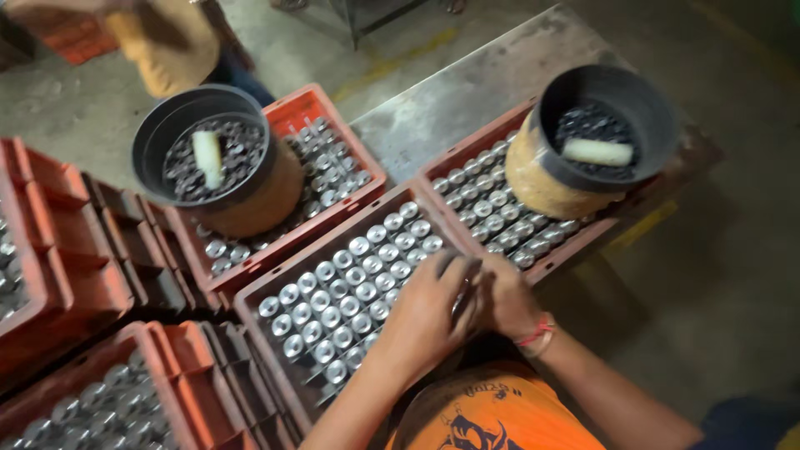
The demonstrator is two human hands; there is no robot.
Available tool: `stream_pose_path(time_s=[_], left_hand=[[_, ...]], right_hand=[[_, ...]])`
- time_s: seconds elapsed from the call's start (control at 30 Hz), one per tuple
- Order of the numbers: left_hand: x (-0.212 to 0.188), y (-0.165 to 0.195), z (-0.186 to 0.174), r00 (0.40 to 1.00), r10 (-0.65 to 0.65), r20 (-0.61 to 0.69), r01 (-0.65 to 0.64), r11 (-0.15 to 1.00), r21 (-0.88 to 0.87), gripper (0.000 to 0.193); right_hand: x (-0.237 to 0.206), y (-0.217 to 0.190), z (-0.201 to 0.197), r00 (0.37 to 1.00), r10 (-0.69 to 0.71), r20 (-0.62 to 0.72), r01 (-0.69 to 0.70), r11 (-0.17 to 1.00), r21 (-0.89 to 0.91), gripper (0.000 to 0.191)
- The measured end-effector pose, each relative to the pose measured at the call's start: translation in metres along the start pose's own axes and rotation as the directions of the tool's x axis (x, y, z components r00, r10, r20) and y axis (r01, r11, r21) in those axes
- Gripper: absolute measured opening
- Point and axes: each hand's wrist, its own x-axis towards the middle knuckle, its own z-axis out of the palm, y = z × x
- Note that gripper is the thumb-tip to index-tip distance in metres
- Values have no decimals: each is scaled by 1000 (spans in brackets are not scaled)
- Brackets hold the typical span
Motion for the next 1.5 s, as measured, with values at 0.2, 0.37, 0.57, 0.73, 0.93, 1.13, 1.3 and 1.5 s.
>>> stream_pose_path(time_s=[0.2, 0.37, 0.57, 0.73, 0.93, 1.13, 1.3, 1.5], left_hand=[[122, -25, 96, 983, 169, -75, -169, 986, 11, 33], [241, -48, 163, 995, 98, -34, -72, 894, 443, 21], [290, -63, 202, 990, -140, -7, 111, 755, 646, 21], [279, -70, 210, 971, -240, -13, 199, 771, 604, 32], [274, -61, 208, 868, -497, 4, 388, 683, 618, 46], [269, -44, 218, 609, -765, 210, 502, 576, 645, 107], [271, -46, 225, 503, -799, 329, 440, 565, 698, 93], [257, -74, 247, 733, -597, 326, 237, 673, 700, 42]], right_hand=[[56, 59, -142, 960, -153, -233, 26, 882, -471, 13], [121, 112, -211, 977, -209, 43, 196, 804, -561, 23], [156, 166, -217, 869, 357, 343, 60, 611, -789, 28], [153, 174, -200, 870, 299, 392, 165, 572, -803, 24], [143, 160, -208, 995, 72, 72, 14, 604, -797, 41], [133, 168, -197, 996, -79, 48, 85, 577, -812, 26], [131, 184, -194, 978, -199, 62, 161, 531, -832, 14], [127, 187, -191, 977, -199, 78, 169, 499, -850, 6]])
